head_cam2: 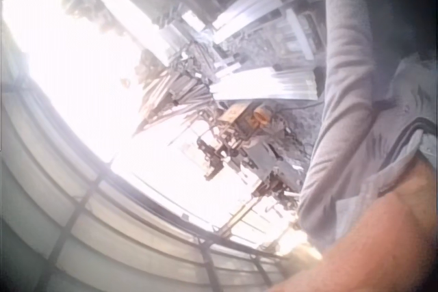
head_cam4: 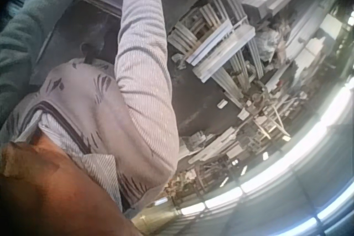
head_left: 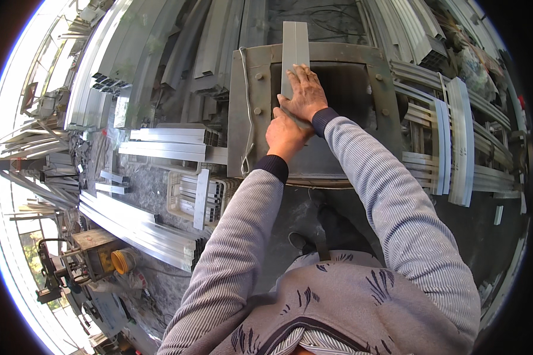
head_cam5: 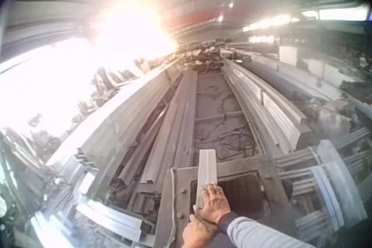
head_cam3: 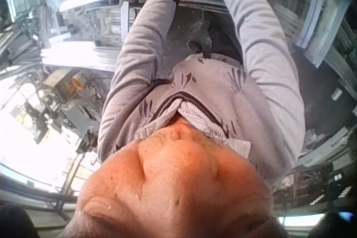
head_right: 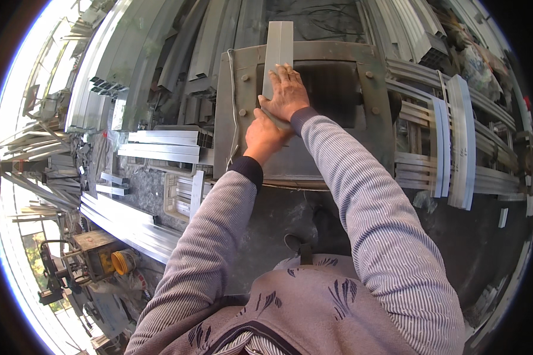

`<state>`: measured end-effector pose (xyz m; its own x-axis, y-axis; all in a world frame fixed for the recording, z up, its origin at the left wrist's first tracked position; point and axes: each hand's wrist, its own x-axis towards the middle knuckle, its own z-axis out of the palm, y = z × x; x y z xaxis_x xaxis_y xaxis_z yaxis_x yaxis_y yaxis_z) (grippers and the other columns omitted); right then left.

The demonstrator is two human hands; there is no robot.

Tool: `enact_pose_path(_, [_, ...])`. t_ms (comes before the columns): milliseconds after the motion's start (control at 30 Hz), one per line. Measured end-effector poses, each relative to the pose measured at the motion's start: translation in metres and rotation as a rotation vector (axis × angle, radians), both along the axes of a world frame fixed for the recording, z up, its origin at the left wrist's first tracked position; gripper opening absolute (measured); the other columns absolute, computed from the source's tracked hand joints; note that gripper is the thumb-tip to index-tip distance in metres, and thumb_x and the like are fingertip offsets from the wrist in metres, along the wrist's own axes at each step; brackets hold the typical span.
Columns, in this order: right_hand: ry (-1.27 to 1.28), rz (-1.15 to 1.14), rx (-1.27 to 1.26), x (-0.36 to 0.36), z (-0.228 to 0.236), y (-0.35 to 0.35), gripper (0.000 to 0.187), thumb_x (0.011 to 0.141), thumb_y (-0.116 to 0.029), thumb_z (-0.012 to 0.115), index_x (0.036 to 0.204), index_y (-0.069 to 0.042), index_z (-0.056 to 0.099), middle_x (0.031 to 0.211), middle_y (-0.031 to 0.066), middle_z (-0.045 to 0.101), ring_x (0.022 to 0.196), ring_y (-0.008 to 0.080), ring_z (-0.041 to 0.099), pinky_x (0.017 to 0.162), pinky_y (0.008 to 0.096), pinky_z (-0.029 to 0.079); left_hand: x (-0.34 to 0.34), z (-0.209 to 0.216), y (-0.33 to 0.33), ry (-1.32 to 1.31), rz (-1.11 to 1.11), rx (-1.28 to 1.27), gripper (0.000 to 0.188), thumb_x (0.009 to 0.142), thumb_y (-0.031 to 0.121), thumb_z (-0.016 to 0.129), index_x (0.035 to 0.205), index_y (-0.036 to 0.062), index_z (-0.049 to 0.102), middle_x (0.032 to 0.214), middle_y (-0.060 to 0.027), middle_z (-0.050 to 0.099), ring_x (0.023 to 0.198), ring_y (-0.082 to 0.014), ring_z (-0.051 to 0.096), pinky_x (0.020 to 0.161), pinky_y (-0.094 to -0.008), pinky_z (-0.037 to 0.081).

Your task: The person picks up long aluminum profiles from the floor, carries them to a bench-mounted finishing machine, and repeatedly passes each profile through the machine to smooth or deburr the edges. The person handles the profiles one at a time, repositioning them as needed, and places finished pieces into a nearby basket.

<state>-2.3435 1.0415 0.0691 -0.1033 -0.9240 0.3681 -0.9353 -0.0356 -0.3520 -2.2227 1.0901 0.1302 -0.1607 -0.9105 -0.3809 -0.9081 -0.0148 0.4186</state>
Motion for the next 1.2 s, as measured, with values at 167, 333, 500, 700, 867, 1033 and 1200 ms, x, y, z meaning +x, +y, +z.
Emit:
enact_pose_path(167, [0.012, 0.043, -0.055, 0.01, -0.006, 0.063, 0.08, 0.083, -0.05, 0.072, 0.144, -0.001, 0.056, 0.156, 0.0207, 0.045, 0.15, 0.0389, 0.035, 0.127, 0.0489, 0.026, 0.017, -0.018, 0.057, 0.091, 0.005, -0.037, 0.106, 0.065, 0.047, 0.096, 0.138, -0.0045, 0.038, 0.115, -0.0281, 0.07, 0.107, -0.0439, 0.071, 0.092, -0.0484, 0.058])
enact_pose_path(333, [-0.074, 0.07, 0.052, 0.049, -0.009, 0.131, 0.084, 0.084, -0.048, 0.071, 0.15, 0.0, 0.049, 0.162, 0.0201, 0.037, 0.154, 0.0389, 0.028, 0.127, 0.0496, 0.026, 0.054, -0.032, 0.123, 0.078, 0.031, -0.032, 0.101, 0.066, 0.049, 0.094, 0.134, -0.0035, 0.04, 0.114, -0.029, 0.068, 0.105, -0.0455, 0.07, 0.09, -0.0501, 0.058])
enact_pose_path(500, [-0.059, 0.086, 0.162, 0.081, -0.009, 0.185, 0.088, 0.086, -0.05, 0.07, 0.155, -0.001, 0.043, 0.165, 0.0196, 0.031, 0.158, 0.038, 0.021, 0.128, 0.0496, 0.023, 0.088, -0.035, 0.176, 0.1, 0.045, 0.002, 0.097, 0.066, 0.051, 0.094, 0.128, -0.0028, 0.043, 0.112, -0.0282, 0.068, 0.103, -0.0455, 0.07, 0.087, -0.0501, 0.059])
enact_pose_path(700, [-0.068, 0.104, 0.152, 0.111, -0.015, 0.241, 0.09, 0.085, -0.05, 0.071, 0.154, 0.0, 0.043, 0.165, 0.0208, 0.031, 0.157, 0.0401, 0.021, 0.127, 0.052, 0.024, 0.121, -0.043, 0.231, 0.093, 0.028, -0.029, 0.101, 0.068, 0.053, 0.092, 0.13, -0.0087, 0.042, 0.107, -0.0314, 0.071, 0.1, -0.0473, 0.072, 0.084, -0.0503, 0.06])
enact_pose_path(867, [-0.073, 0.102, 0.193, 0.128, -0.024, 0.279, 0.091, 0.084, -0.051, 0.072, 0.154, 0.001, 0.044, 0.165, 0.0219, 0.03, 0.157, 0.0416, 0.021, 0.127, 0.0531, 0.023, 0.14, -0.048, 0.269, 0.072, 0.01, -0.03, 0.096, 0.068, 0.054, 0.09, 0.125, -0.0081, 0.043, 0.106, -0.0302, 0.071, 0.097, -0.0456, 0.073, 0.082, -0.0497, 0.06])
enact_pose_path(1033, [-0.05, 0.112, 0.263, 0.136, -0.032, 0.313, 0.09, 0.083, -0.05, 0.074, 0.152, 0.002, 0.046, 0.164, 0.0237, 0.032, 0.156, 0.0429, 0.021, 0.128, 0.0516, 0.022, 0.154, -0.048, 0.299, 0.08, -0.018, 0.085, 0.09, 0.068, 0.049, 0.09, 0.122, -0.006, 0.044, 0.105, -0.0296, 0.07, 0.098, -0.0448, 0.073, 0.083, -0.0494, 0.06])
enact_pose_path(1200, [-0.329, -0.044, 0.054, 0.123, -0.044, 0.332, 0.079, 0.083, -0.035, 0.079, 0.145, 0.005, 0.05, 0.151, 0.0271, 0.045, 0.145, 0.0433, 0.038, 0.122, 0.0512, 0.032, 0.162, -0.037, 0.315, 0.086, -0.023, 0.051, 0.087, 0.072, 0.052, 0.087, 0.12, -0.0066, 0.045, 0.104, -0.0308, 0.071, 0.1, -0.0462, 0.072, 0.084, -0.0494, 0.06])
